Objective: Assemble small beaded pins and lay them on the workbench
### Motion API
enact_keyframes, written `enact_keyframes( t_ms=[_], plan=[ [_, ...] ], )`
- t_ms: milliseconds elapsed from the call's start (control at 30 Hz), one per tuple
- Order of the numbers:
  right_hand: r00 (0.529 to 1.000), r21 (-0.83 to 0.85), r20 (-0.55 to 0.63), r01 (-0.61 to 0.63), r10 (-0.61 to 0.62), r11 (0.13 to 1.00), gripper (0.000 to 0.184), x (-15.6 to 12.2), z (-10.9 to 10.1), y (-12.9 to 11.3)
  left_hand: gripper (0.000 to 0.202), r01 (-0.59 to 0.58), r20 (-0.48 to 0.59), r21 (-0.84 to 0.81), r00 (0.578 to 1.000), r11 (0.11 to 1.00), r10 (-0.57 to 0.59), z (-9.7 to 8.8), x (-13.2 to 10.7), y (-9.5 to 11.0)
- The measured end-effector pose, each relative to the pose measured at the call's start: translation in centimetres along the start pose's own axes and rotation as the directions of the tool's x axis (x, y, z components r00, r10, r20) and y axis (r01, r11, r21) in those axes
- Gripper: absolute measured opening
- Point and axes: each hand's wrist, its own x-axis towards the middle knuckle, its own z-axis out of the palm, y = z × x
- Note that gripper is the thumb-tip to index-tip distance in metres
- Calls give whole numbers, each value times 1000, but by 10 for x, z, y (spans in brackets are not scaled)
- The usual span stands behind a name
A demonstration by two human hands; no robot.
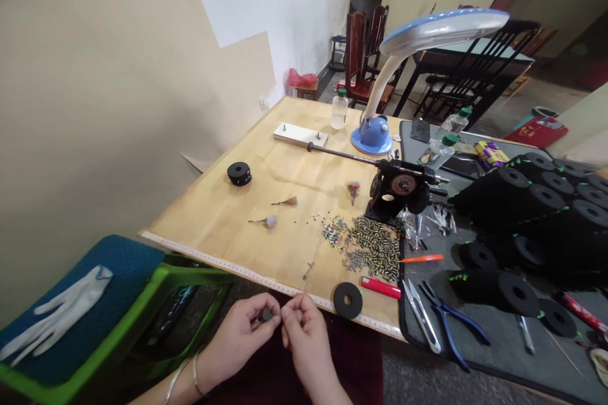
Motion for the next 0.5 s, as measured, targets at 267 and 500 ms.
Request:
enact_keyframes(
  t_ms=[267, 500],
  plan=[
    [992, -362, 129, 45, 3, 931, 10, 0, -5, -25, 18, -69, 28, 180, 998, 981, 65, -15, -3, 4],
    [961, -637, 223, 269, -161, 723, 15, -3, 0, -41, 12, -20, 128, 111, 992, 994, 5, -30, -6, 13]
  ],
)
